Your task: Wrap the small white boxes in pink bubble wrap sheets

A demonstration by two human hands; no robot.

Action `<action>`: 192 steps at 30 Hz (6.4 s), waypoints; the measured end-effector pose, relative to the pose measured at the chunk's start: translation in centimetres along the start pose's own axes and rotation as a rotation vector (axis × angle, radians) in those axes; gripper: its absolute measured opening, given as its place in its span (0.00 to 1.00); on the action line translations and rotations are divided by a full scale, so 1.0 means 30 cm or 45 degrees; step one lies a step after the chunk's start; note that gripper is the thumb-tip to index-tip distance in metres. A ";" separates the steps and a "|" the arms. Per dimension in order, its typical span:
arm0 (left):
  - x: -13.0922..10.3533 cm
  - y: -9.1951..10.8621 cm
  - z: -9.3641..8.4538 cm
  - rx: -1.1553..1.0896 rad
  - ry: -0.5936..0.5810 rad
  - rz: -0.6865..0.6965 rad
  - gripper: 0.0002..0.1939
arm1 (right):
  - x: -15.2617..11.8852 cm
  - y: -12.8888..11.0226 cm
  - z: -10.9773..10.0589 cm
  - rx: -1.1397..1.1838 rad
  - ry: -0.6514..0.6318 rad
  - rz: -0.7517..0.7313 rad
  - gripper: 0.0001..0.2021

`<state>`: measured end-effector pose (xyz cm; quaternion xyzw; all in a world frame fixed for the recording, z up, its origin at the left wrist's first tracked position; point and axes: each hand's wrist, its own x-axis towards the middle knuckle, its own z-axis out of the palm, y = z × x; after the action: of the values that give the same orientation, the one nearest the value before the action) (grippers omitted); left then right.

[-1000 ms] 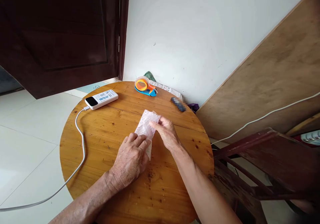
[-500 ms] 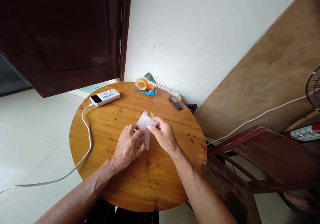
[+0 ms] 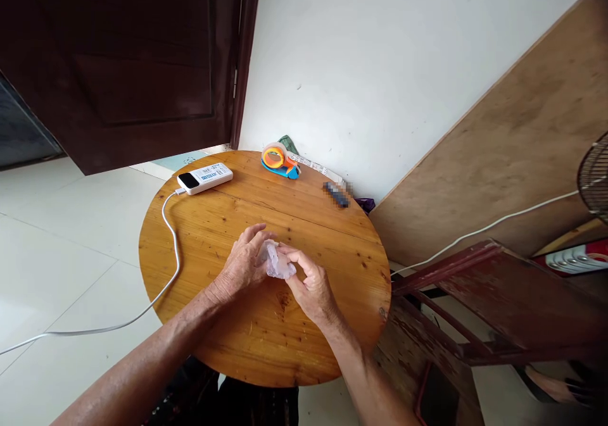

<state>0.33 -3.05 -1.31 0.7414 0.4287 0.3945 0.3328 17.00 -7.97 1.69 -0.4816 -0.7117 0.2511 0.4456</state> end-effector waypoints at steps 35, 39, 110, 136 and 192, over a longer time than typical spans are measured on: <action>0.011 0.038 -0.084 -0.085 -0.240 -0.255 0.20 | 0.064 0.049 -0.033 0.539 -0.251 0.508 0.12; 0.012 0.042 -0.092 -0.031 -0.226 -0.231 0.19 | 0.088 0.078 -0.038 0.569 -0.239 0.571 0.13; 0.027 0.004 -0.018 -0.058 -0.011 -0.105 0.11 | 0.143 0.074 -0.027 0.103 0.000 0.163 0.07; 0.001 -0.017 0.002 0.268 0.150 0.283 0.06 | 0.126 0.087 -0.089 -0.119 -0.107 -0.010 0.08; 0.020 -0.005 -0.017 -0.193 0.000 -0.047 0.28 | 0.127 0.101 -0.075 -0.034 -0.144 -0.017 0.08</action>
<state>0.02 -2.35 -1.02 0.7060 0.4112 0.4198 0.3954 19.84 -3.43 1.87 -0.4677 -0.7422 0.2653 0.3999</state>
